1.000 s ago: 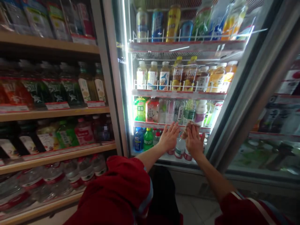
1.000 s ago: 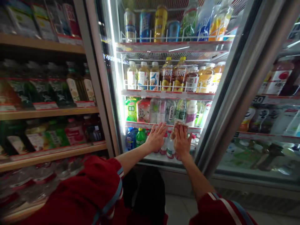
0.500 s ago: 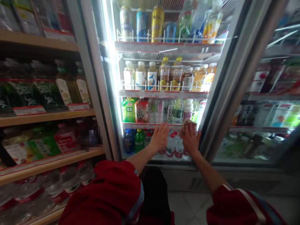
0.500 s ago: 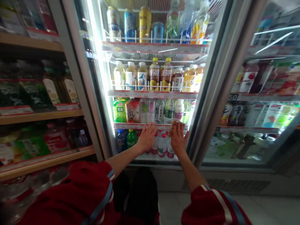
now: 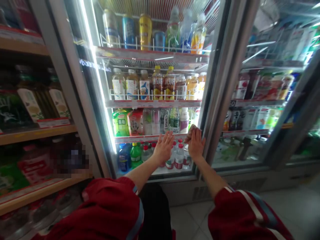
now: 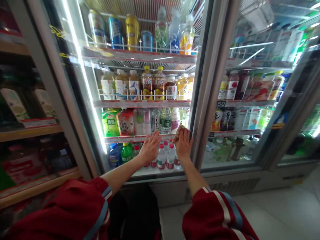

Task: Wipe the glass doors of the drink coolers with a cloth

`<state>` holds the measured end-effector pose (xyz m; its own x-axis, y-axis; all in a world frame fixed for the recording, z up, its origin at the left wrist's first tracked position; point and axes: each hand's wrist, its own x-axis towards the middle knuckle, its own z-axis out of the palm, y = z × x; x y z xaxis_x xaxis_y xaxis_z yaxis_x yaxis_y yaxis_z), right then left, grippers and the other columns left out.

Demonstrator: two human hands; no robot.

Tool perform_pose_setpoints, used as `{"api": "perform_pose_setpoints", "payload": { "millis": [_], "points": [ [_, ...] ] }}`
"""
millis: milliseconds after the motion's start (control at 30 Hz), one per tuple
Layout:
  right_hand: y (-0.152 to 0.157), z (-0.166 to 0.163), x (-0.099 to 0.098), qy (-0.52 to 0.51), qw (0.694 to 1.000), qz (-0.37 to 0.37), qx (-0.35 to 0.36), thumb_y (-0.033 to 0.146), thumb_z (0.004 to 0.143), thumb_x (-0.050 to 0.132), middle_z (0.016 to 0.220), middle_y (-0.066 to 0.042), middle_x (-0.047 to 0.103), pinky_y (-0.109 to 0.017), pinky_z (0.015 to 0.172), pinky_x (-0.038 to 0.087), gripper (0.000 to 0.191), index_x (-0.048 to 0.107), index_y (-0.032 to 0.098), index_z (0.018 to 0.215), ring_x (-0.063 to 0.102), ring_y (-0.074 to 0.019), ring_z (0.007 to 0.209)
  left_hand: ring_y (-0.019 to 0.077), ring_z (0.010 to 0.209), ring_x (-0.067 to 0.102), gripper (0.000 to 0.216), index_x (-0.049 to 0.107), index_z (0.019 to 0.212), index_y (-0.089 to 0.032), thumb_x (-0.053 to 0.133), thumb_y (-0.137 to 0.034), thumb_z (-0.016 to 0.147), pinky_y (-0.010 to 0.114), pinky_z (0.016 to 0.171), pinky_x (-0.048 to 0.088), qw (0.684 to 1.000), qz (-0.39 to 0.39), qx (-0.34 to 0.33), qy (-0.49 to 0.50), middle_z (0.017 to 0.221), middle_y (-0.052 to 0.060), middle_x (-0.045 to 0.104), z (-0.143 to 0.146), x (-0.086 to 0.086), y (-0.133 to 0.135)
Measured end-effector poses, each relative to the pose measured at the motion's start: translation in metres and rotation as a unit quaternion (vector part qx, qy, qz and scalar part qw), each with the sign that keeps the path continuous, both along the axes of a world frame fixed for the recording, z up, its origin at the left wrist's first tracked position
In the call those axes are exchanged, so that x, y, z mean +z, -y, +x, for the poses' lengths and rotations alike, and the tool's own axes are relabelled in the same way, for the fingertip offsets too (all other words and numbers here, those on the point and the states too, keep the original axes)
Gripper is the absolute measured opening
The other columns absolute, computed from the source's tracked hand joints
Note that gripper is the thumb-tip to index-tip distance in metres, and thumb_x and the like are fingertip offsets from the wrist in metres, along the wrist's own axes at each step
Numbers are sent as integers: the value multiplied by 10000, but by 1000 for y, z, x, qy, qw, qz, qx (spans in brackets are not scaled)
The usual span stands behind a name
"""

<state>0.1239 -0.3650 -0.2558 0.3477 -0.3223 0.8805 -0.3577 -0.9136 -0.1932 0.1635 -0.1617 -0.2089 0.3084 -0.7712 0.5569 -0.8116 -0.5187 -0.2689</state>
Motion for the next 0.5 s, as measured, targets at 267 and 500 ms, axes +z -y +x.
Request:
{"api": "perform_pose_setpoints", "payload": {
  "millis": [267, 500],
  "points": [
    [-37, 31, -6, 90, 991, -16, 96, 190, 897, 299, 1457, -178, 346, -539, 1081, 280, 543, 302, 87, 1430, 157, -274, 1408, 271, 1414, 167, 586, 355, 1386, -111, 425, -152, 806, 531, 1118, 212, 1000, -8, 13, 19, 1520, 135, 227, 11, 7, -8],
    [-65, 40, -6, 70, 984, -85, 137, 147, 897, 322, 1451, -159, 369, -499, 1095, 295, 507, 360, 104, 1401, 132, -240, 1421, 261, 1415, 168, 596, 354, 1393, -115, 416, -129, 801, 517, 1128, 193, 999, -10, 32, 16, 1518, 125, 229, 19, 2, -25]
  ]
}}
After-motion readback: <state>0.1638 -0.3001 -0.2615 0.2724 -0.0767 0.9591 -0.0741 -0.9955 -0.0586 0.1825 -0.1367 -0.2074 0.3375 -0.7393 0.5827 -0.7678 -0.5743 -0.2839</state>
